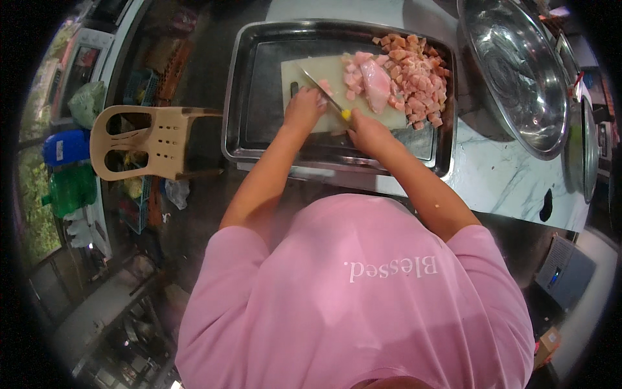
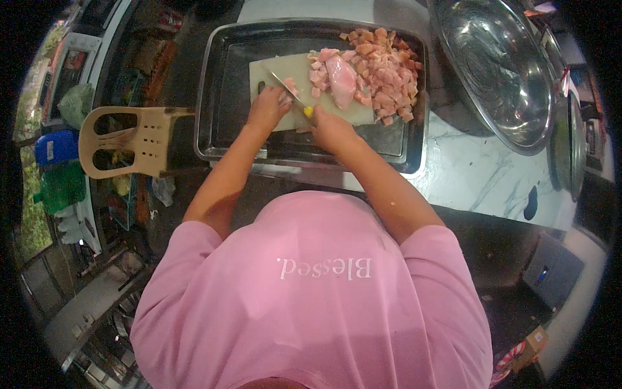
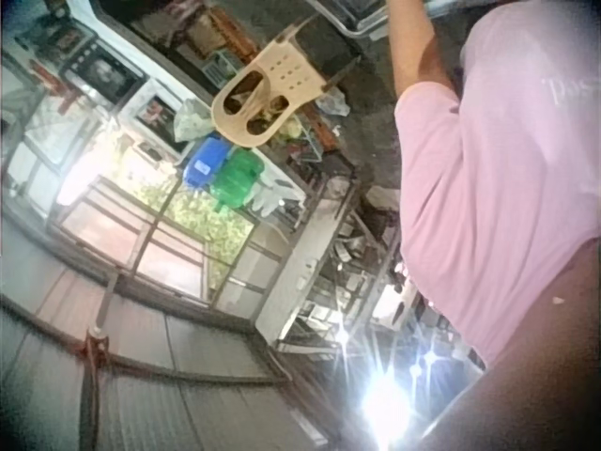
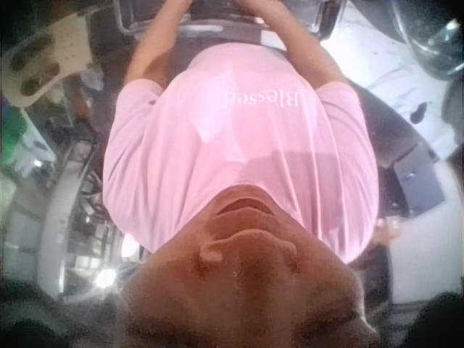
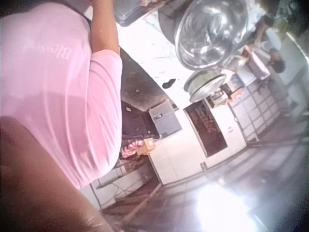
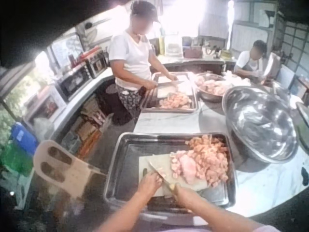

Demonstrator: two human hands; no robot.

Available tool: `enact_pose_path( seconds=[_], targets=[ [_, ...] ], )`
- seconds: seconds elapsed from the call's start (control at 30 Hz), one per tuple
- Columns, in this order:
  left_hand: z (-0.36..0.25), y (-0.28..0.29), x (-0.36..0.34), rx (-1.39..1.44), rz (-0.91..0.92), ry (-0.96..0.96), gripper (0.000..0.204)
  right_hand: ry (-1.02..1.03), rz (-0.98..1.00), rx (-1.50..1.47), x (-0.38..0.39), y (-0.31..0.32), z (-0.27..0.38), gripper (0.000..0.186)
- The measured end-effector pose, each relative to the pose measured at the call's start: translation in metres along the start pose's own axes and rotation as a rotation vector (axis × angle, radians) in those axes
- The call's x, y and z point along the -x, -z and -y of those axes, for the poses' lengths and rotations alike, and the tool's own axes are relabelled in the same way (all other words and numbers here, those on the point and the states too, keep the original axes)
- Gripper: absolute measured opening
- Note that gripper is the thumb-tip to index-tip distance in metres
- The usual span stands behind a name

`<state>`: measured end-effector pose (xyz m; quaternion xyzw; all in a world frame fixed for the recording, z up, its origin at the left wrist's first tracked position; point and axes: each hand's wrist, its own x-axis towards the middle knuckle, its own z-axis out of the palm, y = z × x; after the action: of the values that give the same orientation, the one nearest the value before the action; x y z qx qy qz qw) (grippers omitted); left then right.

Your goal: The person cuts raw chicken pieces into smaller chunks using a knife on a white cutting board. They repeatedly slice the meat and transfer the cut pieces into a large metal bowl.

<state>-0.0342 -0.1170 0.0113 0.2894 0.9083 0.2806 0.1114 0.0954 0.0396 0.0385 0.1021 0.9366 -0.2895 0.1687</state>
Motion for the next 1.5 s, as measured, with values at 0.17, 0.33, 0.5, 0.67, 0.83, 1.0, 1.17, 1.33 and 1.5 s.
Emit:
enact_pose_path(
  seconds=[0.17, 0.33, 0.5, 0.67, 0.83, 1.0, 1.17, 1.33, 1.5],
  targets=[
    [0.011, -0.009, -0.002, 0.042, -0.069, 0.093, 0.035, -0.144, -0.040, -0.026, 0.042, 0.018, -0.039, 0.033],
    [-0.007, -0.011, -0.012, 0.036, -0.078, 0.023, 0.034, -0.100, -0.074, -0.022, 0.063, 0.048, -0.032, 0.033],
    [-0.007, 0.007, -0.009, -0.065, 0.108, 0.097, 0.038, -0.052, 0.012, 0.012, 0.083, 0.049, -0.007, 0.033],
    [0.001, -0.004, -0.008, -0.023, 0.068, 0.068, 0.030, -0.057, 0.095, 0.038, 0.081, 0.033, -0.008, 0.033],
    [0.000, -0.009, -0.010, -0.049, 0.052, 0.001, 0.028, -0.033, 0.122, -0.017, 0.042, 0.012, -0.009, 0.033],
    [-0.003, -0.004, 0.005, -0.067, -0.022, -0.008, 0.036, -0.024, 0.036, -0.036, -0.007, 0.006, 0.001, 0.034],
    [-0.001, -0.003, 0.036, -0.049, -0.152, 0.079, 0.035, -0.106, -0.072, 0.019, 0.033, 0.024, -0.039, 0.034],
    [-0.003, -0.012, 0.024, 0.079, -0.161, 0.049, 0.016, -0.093, -0.018, 0.023, 0.067, 0.042, -0.023, 0.032],
    [-0.002, -0.014, 0.014, 0.042, -0.074, 0.064, 0.014, -0.004, 0.083, 0.059, 0.087, 0.027, -0.018, 0.034]
  ],
)
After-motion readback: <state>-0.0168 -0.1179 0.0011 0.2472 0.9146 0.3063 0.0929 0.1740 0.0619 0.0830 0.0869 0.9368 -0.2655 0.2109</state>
